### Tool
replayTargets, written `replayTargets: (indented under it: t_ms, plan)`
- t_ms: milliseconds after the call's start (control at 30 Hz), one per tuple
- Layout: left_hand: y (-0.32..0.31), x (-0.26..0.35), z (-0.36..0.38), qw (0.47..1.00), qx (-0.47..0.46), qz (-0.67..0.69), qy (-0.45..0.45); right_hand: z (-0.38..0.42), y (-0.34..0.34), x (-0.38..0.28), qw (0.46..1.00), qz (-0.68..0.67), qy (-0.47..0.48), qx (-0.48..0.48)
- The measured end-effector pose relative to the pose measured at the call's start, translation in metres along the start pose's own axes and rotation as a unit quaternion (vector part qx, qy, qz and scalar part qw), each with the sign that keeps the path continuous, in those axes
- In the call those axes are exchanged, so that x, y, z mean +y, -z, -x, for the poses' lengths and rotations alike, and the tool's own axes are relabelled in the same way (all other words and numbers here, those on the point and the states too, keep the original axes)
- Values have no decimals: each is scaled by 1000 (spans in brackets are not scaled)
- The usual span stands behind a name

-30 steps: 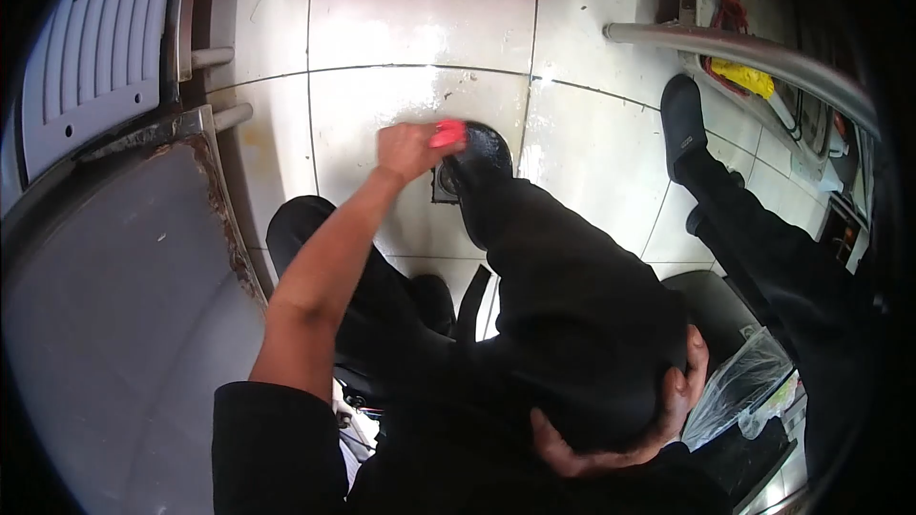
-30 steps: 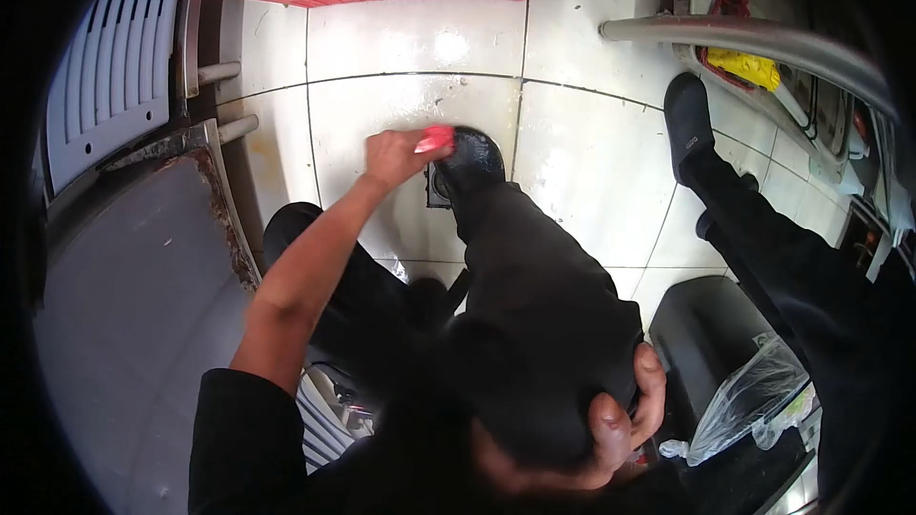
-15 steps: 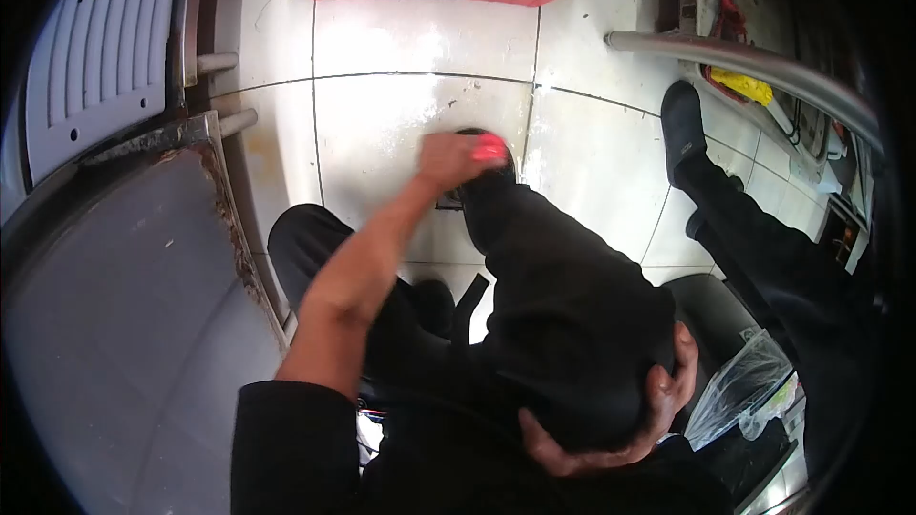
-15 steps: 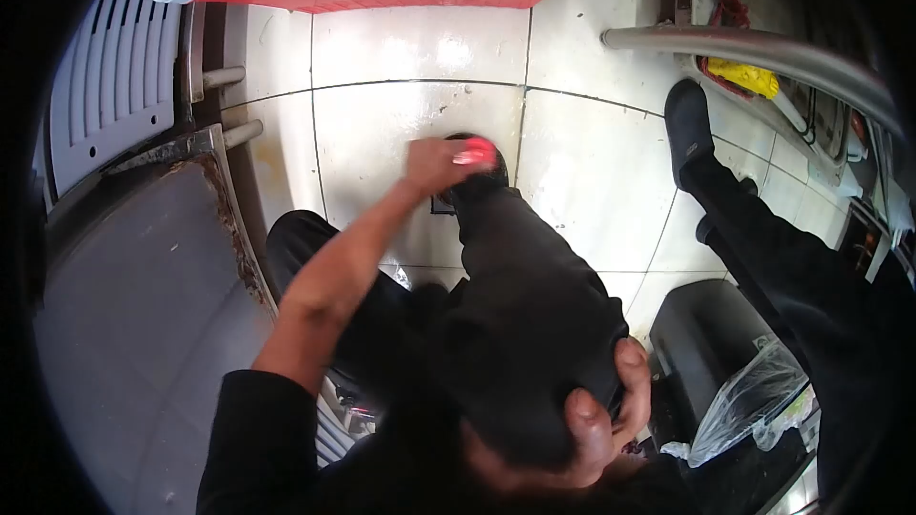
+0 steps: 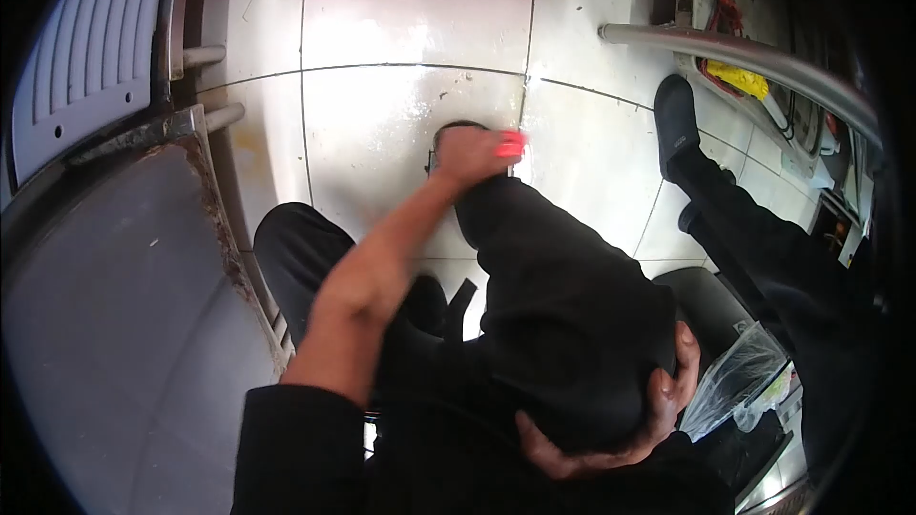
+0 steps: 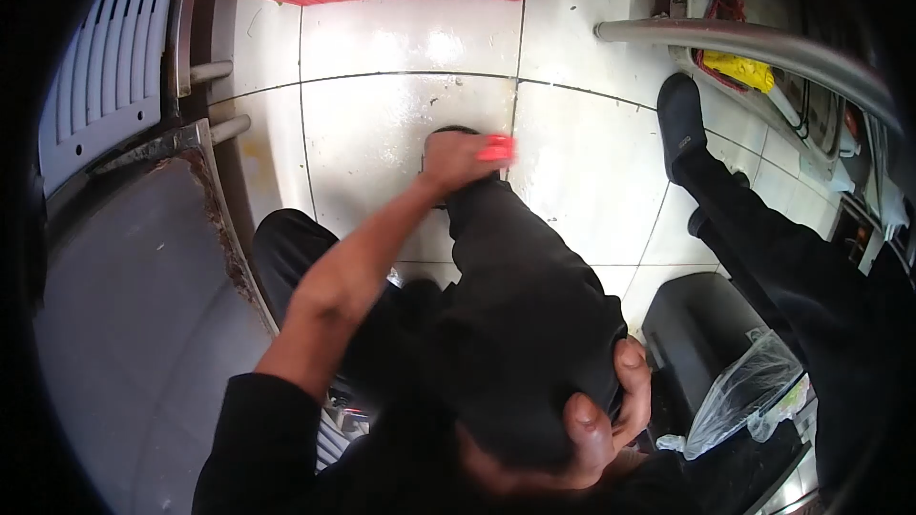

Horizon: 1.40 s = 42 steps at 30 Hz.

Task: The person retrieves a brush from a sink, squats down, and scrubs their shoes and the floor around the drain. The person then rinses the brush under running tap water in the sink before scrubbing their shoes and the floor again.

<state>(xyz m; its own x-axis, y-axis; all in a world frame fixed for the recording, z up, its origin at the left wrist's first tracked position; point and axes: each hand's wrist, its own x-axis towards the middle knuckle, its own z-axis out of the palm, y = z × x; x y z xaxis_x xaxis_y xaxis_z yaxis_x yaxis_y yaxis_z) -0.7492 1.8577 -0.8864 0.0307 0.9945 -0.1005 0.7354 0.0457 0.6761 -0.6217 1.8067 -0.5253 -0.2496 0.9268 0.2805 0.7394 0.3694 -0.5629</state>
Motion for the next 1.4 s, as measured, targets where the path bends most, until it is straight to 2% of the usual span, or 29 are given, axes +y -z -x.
replayTargets:
  t_ms: [67,133,200,300,367,467,533,633,700,767,867,900,1000,1100,1200,1233,1333,1400]
  plan:
    - [-34,38,-25,1000,-2,17,-1,-1,0,2,999,13,29,-6]
    - [-31,39,-19,999,-46,17,4,-3,1,1,1000,15,22,-9]
    - [-9,16,-4,998,17,52,11,-9,1,-5,999,40,-21,-3]
    - [42,-37,9,996,-56,-41,64,-14,3,-7,996,65,-53,4]
    - [64,-42,13,977,-125,-128,118,-1,13,10,999,31,-18,-4]
    - [11,4,-4,1000,-13,10,-19,5,18,17,1000,16,14,-15]
    - [-28,25,-27,997,1,-57,-56,2,15,13,999,11,22,-22]
    - [-8,22,-33,989,-96,-104,-47,1,12,9,1000,6,14,-13]
    - [31,-20,-12,999,-23,-22,-15,2,11,9,1000,13,6,-1]
    - [85,-60,3,979,-132,-86,130,3,9,10,1000,23,8,10]
    - [72,-58,19,980,-54,-69,176,6,5,17,999,17,40,27]
    - [61,-38,13,988,5,-17,151,8,2,18,998,17,53,37]
    - [32,-14,-25,986,-33,-93,132,4,-14,15,995,14,68,74]
    - [47,-28,-3,979,-7,-37,200,-4,-14,3,999,-10,21,49]
    - [52,-38,45,928,-31,61,366,-4,-3,11,999,-5,41,13]
    - [59,-28,39,927,-47,44,370,-6,0,6,1000,-4,27,3]
    - [41,-25,-12,939,41,-26,340,2,-1,10,999,2,30,12]
    - [46,-31,-30,925,4,17,380,7,-2,10,1000,6,16,22]
